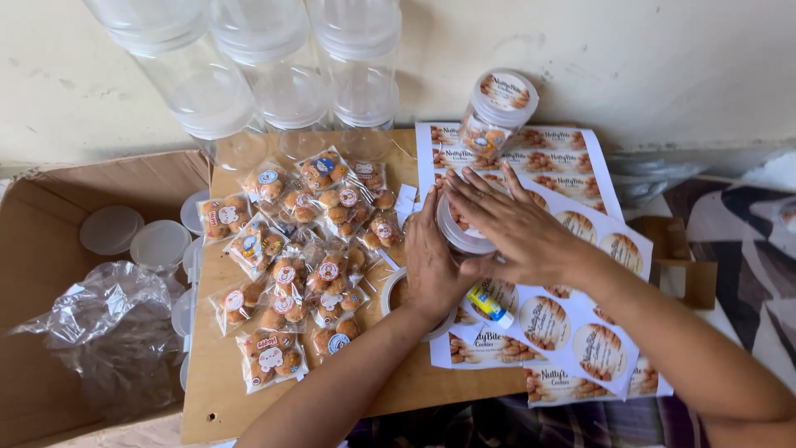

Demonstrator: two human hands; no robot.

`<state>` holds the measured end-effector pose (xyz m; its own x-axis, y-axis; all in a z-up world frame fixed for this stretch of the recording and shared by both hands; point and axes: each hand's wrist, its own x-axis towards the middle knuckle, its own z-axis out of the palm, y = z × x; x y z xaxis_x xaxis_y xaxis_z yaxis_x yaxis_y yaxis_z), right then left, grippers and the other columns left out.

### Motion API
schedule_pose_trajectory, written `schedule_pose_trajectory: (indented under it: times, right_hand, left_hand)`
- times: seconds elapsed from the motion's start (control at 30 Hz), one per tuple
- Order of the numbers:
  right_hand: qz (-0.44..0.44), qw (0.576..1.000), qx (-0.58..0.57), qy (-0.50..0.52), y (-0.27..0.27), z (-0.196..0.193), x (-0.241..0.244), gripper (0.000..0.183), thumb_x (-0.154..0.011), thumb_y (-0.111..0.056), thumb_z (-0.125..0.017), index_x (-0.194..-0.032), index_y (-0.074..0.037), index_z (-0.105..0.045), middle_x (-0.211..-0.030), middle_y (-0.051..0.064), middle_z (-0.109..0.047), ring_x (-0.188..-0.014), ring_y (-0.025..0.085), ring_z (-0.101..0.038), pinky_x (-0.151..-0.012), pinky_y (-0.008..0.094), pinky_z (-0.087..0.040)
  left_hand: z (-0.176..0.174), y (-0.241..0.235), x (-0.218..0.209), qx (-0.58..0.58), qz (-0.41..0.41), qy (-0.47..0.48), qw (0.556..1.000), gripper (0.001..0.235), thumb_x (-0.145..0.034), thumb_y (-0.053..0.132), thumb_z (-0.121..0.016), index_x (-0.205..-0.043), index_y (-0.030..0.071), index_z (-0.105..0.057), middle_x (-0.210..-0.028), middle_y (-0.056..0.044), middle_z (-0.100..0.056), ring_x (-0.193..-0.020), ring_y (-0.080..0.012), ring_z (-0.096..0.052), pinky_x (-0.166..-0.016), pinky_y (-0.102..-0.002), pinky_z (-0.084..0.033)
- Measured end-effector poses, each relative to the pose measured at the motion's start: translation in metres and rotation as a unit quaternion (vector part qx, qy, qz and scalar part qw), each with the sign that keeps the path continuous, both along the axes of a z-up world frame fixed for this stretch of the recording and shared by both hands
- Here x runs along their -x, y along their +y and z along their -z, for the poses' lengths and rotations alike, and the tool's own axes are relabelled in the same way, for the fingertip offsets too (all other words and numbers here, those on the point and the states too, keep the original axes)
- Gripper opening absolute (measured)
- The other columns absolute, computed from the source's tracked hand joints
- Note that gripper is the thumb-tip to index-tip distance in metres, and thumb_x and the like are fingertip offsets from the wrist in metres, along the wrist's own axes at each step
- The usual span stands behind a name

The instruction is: Applying adhesive to labels and sticking them onto the lids of plastic jars.

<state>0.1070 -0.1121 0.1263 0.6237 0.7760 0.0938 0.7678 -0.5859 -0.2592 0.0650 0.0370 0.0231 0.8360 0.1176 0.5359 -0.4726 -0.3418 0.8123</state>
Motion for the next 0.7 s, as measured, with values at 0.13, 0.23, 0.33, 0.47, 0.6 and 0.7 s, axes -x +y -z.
schedule_pose_trajectory:
  times: [0.13, 0.23, 0.33, 0.47, 0.6, 0.7]
  right_hand:
    - [0.051, 0.978, -0.198, 0.033, -0.036, -0.001, -0.007, 0.079, -0.101, -0.062, -0.026, -0.166, -0.02, -0.011, -0.174, 0.007, -0.009, -0.157, 0.025, -0.009, -0.121, 0.055, 0.01]
    - [0.128, 0.967, -0.221, -0.023, -0.071, 0.012, -0.005, 0.049, -0.105, -0.016, -0.053, -0.152, -0.006, -0.05, -0.157, 0.019, -0.041, -0.143, 0.045, -0.042, -0.112, 0.061, -0.039]
    - [0.172, 0.969, -0.163, -0.063, -0.108, 0.057, 0.005, 0.025, -0.096, -0.016, -0.071, -0.12, -0.011, -0.076, -0.117, 0.006, -0.071, -0.121, 0.031, -0.066, -0.105, 0.047, -0.049]
    - [0.136, 0.981, -0.129, -0.054, -0.097, 0.073, 0.055, 0.015, -0.094, -0.02, -0.069, -0.107, -0.014, -0.075, -0.093, 0.007, -0.073, -0.097, 0.027, -0.069, -0.094, 0.045, -0.05]
    - [0.102, 0.974, -0.063, -0.193, -0.074, 0.086, 0.093, 0.021, -0.09, -0.039, -0.068, -0.101, -0.022, -0.074, -0.087, -0.003, -0.071, -0.086, 0.02, -0.066, -0.082, 0.04, -0.05]
    - [0.097, 0.969, -0.062, -0.217, -0.062, 0.082, 0.108, 0.029, -0.098, -0.047, -0.057, -0.109, -0.026, -0.074, -0.095, -0.006, -0.072, -0.09, 0.019, -0.064, -0.083, 0.038, -0.047]
  left_hand:
    - [-0.011, 0.001, 0.005, -0.013, 0.001, -0.001, 1.0, 0.111, -0.073, 0.021, -0.082, -0.158, -0.001, -0.015, -0.154, -0.031, -0.035, -0.138, -0.0533, -0.041, -0.114, -0.065, -0.03]
    - [-0.014, 0.003, 0.008, -0.017, -0.018, -0.027, 0.999, 0.108, -0.073, 0.014, -0.074, -0.16, 0.006, -0.011, -0.161, -0.03, -0.019, -0.147, -0.057, -0.027, -0.116, -0.072, -0.024]
    - [-0.004, 0.0, 0.009, -0.051, -0.046, -0.116, 0.991, 0.095, -0.076, 0.011, -0.066, -0.157, 0.01, -0.017, -0.16, -0.031, -0.016, -0.151, -0.0591, -0.017, -0.121, -0.072, -0.017]
    - [0.047, -0.032, 0.01, -0.111, -0.053, -0.379, 0.917, 0.049, -0.082, 0.034, -0.075, -0.127, 0.033, -0.058, -0.14, -0.018, -0.045, -0.124, -0.0429, -0.052, -0.108, -0.077, -0.028]
    - [-0.019, -0.031, 0.06, -0.223, -0.003, -0.466, 0.857, 0.015, -0.099, 0.024, -0.059, -0.104, 0.038, -0.058, -0.111, 0.0, -0.05, -0.104, -0.0216, -0.049, -0.095, -0.046, -0.039]
    - [-0.051, -0.025, 0.087, -0.35, 0.055, -0.436, 0.827, 0.022, -0.111, 0.02, -0.038, -0.101, 0.03, -0.054, -0.1, 0.002, -0.05, -0.093, -0.0176, -0.045, -0.083, -0.035, -0.037]
